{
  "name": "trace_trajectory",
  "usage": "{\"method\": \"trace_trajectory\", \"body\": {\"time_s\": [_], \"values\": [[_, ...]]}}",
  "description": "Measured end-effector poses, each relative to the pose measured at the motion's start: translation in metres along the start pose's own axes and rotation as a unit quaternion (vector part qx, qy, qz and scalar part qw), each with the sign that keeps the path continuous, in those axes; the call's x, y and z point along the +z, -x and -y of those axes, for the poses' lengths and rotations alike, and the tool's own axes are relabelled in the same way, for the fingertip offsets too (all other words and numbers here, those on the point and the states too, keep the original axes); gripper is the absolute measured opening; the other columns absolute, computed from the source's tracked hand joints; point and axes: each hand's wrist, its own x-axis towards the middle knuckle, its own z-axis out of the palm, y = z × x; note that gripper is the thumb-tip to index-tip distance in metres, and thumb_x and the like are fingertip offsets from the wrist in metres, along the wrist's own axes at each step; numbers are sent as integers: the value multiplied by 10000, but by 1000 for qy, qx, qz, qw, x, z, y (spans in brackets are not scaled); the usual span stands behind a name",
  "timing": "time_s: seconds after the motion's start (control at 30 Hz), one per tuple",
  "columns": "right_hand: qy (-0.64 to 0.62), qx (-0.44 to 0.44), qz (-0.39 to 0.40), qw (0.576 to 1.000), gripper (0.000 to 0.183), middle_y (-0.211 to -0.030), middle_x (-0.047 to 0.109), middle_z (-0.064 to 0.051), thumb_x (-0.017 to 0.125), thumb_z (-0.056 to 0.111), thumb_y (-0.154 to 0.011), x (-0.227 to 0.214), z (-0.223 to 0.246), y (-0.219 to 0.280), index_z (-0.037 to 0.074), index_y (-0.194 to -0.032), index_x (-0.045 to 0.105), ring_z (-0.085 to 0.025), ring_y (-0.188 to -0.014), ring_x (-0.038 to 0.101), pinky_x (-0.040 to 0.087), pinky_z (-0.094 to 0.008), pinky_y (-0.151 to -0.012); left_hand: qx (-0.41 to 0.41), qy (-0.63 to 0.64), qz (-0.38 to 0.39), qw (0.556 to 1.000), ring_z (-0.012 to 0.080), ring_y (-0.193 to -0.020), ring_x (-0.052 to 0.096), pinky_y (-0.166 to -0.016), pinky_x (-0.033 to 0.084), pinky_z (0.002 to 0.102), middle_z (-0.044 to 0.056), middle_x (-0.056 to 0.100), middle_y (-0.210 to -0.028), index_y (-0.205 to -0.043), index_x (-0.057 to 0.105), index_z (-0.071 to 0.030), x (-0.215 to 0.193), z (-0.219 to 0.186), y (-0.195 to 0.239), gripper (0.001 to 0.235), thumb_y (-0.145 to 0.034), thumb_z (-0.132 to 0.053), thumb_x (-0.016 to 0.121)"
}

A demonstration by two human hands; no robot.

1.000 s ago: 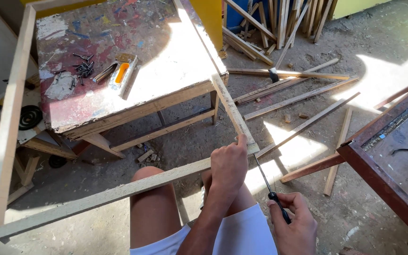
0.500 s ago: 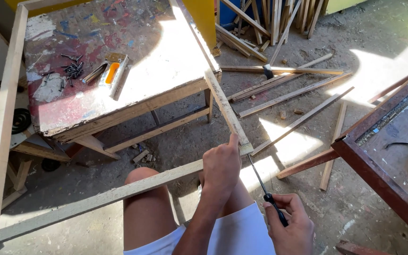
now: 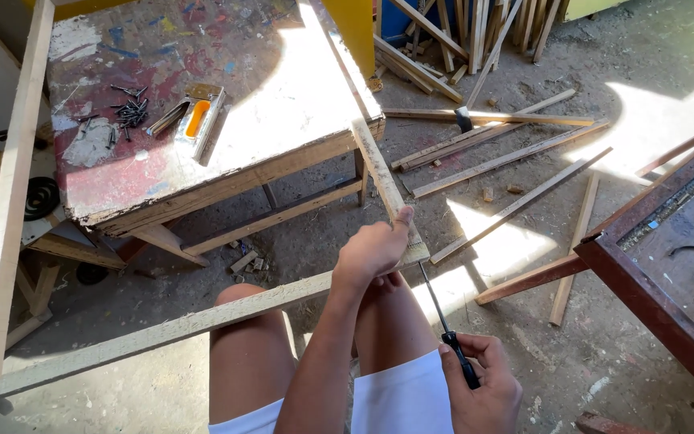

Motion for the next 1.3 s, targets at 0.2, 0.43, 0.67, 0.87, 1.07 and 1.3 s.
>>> {"method": "trace_trajectory", "body": {"time_s": [0.2,0.43,0.67,0.87,1.07,1.3], "values": [[15,-14,-3,1000,207,-803,789,-129,789,77,-824,3,-7,-7,-15,-994,716,-189,-612,769,599,-291,-583,46,-105,-29,993,276,-744,723,-806,519,404,67,757,-763,-829,784,-100,20,4,-3,883,-1089,-576,88],[-457,258,122,842,165,-877,574,-169,556,-5,-959,10,-58,-36,-8,-1094,461,-90,-451,340,195,-216,-322,64,-112,-48,991,339,-805,724,-808,523,454,120,775,-949,-926,793,-82,28,10,-11,839,-1087,-565,127],[-698,507,248,441,205,-853,552,69,609,225,-995,5,-106,-61,70,-1072,498,52,-457,355,224,-142,-282,51,-100,-18,993,263,-642,696,-728,540,385,54,715,-660,-812,772,-82,17,9,-5,866,-1088,-589,127],[-457,243,223,826,301,-965,578,-280,528,-4,-924,15,-69,-32,-1,-1185,377,-152,-343,315,193,-256,-219,29,-77,-5,997,246,-606,684,-714,552,367,44,676,-592,-845,775,-71,12,9,-1,863,-1081,-608,141],[-24,-39,-6,999,335,-918,801,-216,751,90,-802,26,-29,9,-58,-1095,685,-236,-790,823,691,-331,-737,33,-81,2,996,254,-631,696,-746,554,363,45,679,-594,-801,765,-63,8,11,4,886,-1075,-615,128],[101,-228,-109,962,316,-933,778,-221,726,109,-859,37,-43,15,-65,-1119,678,-240,-713,785,671,-326,-614,32,-76,4,997,230,-540,650,-671,546,340,36,655,-565,-796,755,-76,9,8,8,883,-1065,-636,128]]}}
